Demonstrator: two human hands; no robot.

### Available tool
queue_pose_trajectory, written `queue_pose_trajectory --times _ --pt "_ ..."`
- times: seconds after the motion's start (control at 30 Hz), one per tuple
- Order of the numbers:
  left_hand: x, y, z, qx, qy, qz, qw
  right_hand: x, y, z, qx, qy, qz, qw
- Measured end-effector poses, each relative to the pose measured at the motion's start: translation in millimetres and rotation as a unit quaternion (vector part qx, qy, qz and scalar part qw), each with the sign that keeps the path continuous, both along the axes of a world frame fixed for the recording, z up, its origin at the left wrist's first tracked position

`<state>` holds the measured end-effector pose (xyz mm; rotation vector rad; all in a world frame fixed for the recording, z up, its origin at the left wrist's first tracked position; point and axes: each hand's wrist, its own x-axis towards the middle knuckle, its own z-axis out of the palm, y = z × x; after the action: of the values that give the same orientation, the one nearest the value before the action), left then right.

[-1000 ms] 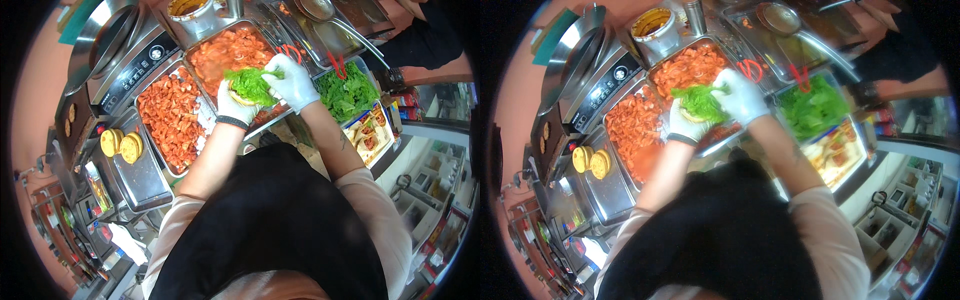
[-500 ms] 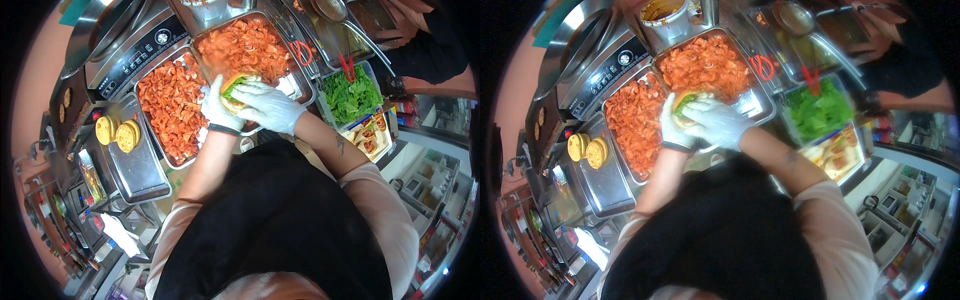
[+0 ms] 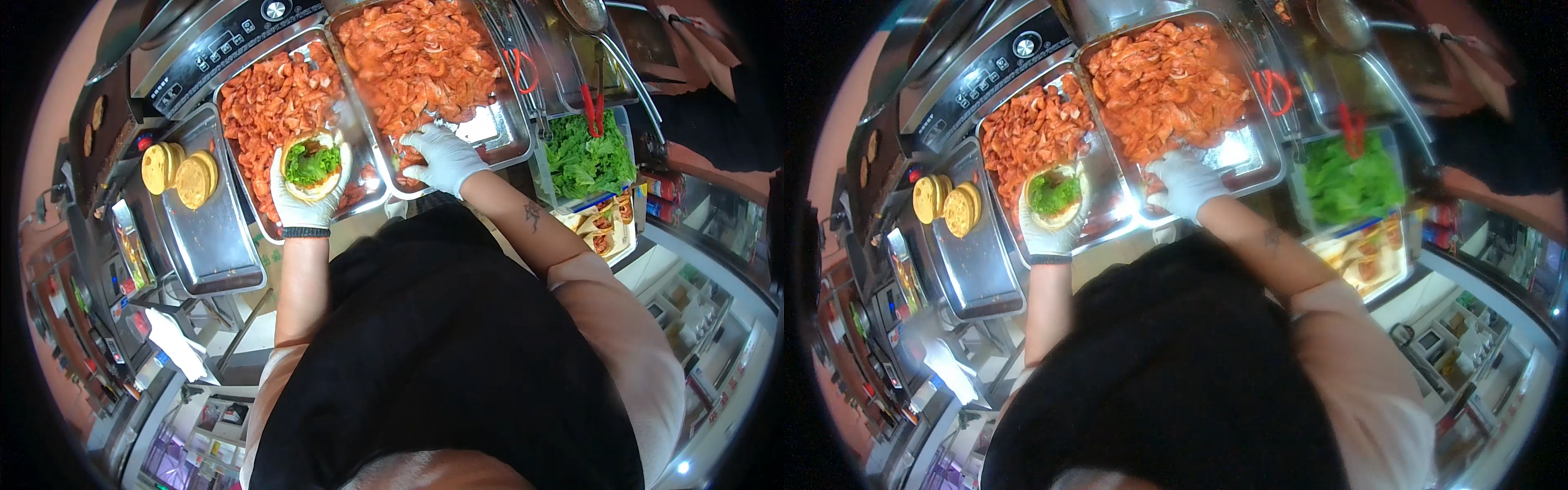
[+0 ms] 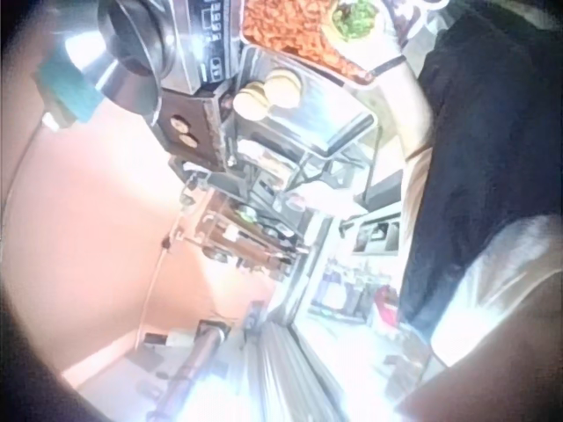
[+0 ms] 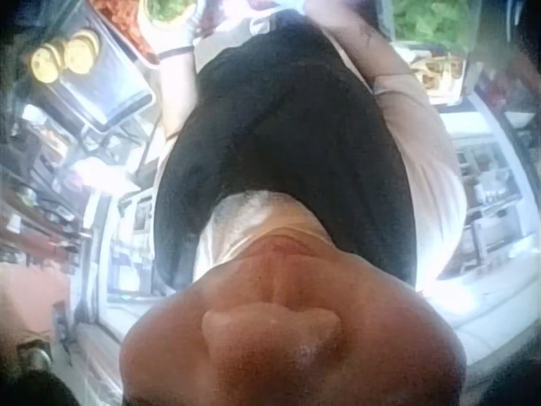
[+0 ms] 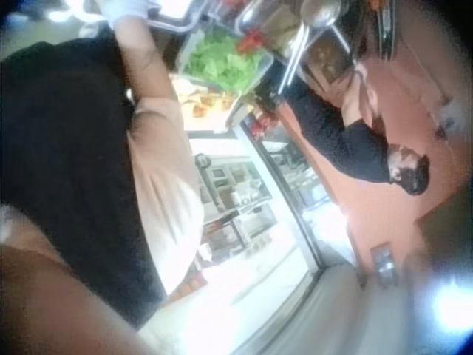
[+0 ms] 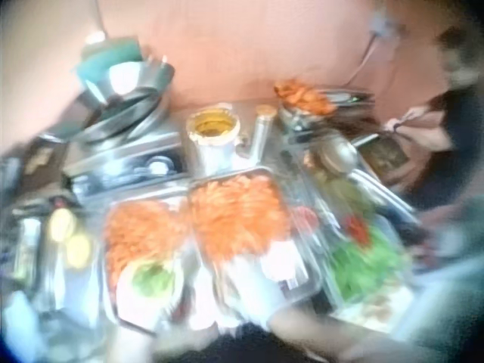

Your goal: The person assembles wraps by placing lettuce and seasoned meat into flatbreads, then wraps them in paper. They place the finished wraps into a display case and attach a printed receipt to the case. Finally, they use scissors to cut a pattern into a flatbread.

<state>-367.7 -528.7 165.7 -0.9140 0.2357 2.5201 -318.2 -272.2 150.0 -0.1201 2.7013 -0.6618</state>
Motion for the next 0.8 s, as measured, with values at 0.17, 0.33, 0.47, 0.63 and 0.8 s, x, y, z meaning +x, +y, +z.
queue_pose_trajectory --times 0.17,0.33,0.47,0.63,0.8 --pt "5 -1 3 -0.012 0.020 0.004 1.000 -26 -14 3 -0.026 0.171 -0.005 0.985" --pt "7 1 6 -0.003 0.024 0.006 1.000 -22 -8 -2 0.012 0.011 0.102 0.995" --pt "11 2 18 -0.020 0.002 0.036 0.999 -3 12 7 -0.031 0.040 0.087 0.995" --pt "15 10 12 -0.012 0.002 0.032 0.999 -9 -11 -1 0.092 0.033 0.073 0.993" --pt "13 20 19 0.001 0.005 0.029 1.000 -15 4 -36 0.032 0.170 0.178 0.969"
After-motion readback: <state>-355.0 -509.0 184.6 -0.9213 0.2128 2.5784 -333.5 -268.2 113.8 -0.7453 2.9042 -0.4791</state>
